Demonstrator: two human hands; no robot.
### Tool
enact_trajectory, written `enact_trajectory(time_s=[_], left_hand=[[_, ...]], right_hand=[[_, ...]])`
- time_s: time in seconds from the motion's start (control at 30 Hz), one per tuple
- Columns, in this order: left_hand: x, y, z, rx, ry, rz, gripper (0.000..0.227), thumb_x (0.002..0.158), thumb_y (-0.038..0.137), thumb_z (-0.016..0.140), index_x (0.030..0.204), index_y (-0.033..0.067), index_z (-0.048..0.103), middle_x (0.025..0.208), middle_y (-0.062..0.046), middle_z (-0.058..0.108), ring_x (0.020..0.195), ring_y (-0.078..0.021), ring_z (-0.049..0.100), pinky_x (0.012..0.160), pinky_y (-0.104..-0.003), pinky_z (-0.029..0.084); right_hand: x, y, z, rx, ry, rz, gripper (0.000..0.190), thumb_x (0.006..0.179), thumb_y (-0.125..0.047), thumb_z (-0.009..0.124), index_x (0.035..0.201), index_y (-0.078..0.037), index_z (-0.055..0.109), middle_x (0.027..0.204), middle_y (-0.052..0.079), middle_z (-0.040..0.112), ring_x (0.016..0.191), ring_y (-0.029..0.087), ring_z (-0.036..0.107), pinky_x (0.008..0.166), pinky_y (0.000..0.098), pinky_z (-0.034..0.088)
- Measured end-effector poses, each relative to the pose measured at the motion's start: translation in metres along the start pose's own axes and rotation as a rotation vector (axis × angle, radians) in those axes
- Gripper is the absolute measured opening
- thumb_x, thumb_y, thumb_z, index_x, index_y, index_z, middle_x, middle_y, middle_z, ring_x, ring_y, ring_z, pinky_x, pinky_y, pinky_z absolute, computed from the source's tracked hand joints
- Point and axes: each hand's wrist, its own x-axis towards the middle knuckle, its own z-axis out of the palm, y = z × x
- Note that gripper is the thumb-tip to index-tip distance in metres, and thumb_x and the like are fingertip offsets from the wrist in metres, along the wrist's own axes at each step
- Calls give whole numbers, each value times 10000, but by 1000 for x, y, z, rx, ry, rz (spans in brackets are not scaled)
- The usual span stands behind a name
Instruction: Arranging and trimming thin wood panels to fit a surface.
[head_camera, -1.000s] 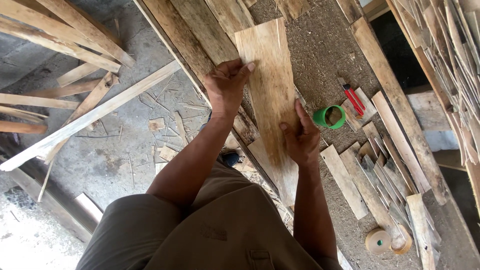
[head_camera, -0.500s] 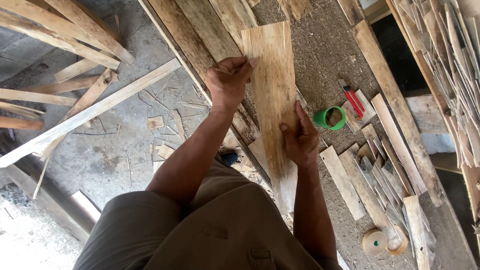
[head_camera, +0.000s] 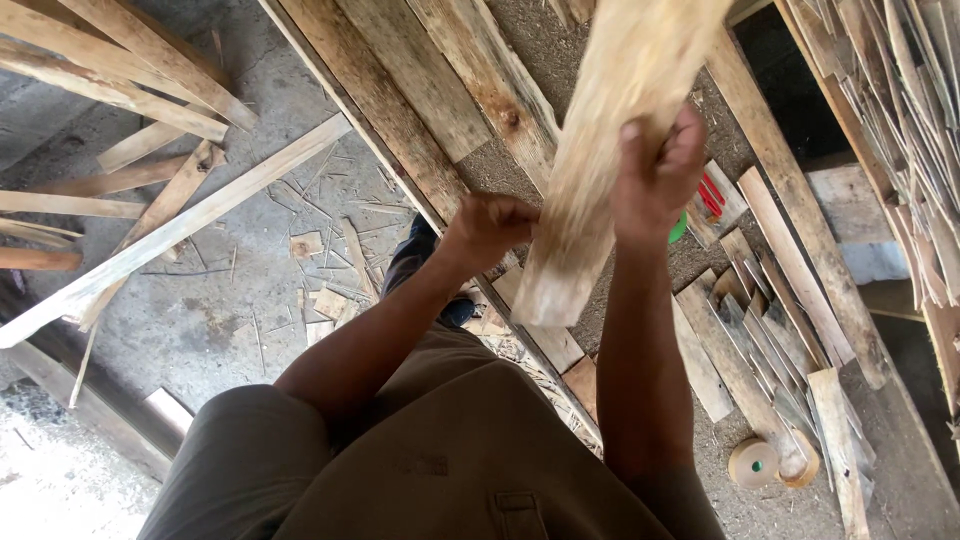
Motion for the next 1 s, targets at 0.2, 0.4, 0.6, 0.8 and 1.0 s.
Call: enact_trajectory(time_s=[0.2,0.4,0.6,0.8,1.0], left_hand=[[-6,-38,-14,-346,-70,71,140,962,86,752,1071,0,772,926,-125,790,793,-166,759,729,-329,654],[-16,-30,-28,-317,-52,-58,141,923,109,787,1052,53,794,932,-114,805,795,-178,778,747,-348,678],[4,8,-49,-459,278,160,151,949,128,740,1094,99,771,1060,-54,808,906,-148,800,810,-355,694],[10,49,-81,-430,719,422,173,1013,139,742,1160,61,788,961,-90,802,739,-98,664,668,-279,555],[2,63,-88,-343,730,421,89,974,171,756,1000,94,793,880,-74,802,707,-101,751,648,-295,675]], right_hand=[[25,3,22,300,-37,11,160,1044,-7,757,1143,-46,638,859,-25,617,702,55,521,595,199,470],[19,6,38,273,-89,209,248,1028,-46,780,1246,-29,663,942,-24,643,822,74,555,730,227,516],[-3,-2,44,230,-327,250,402,990,-73,797,1340,-9,612,896,-23,606,760,69,545,684,252,524],[-44,-16,39,90,-511,103,471,992,-76,785,1387,26,549,1161,116,746,1017,133,730,889,293,612],[-79,14,12,-148,-389,20,442,974,-134,816,1292,32,557,862,85,698,754,133,638,692,292,532]])
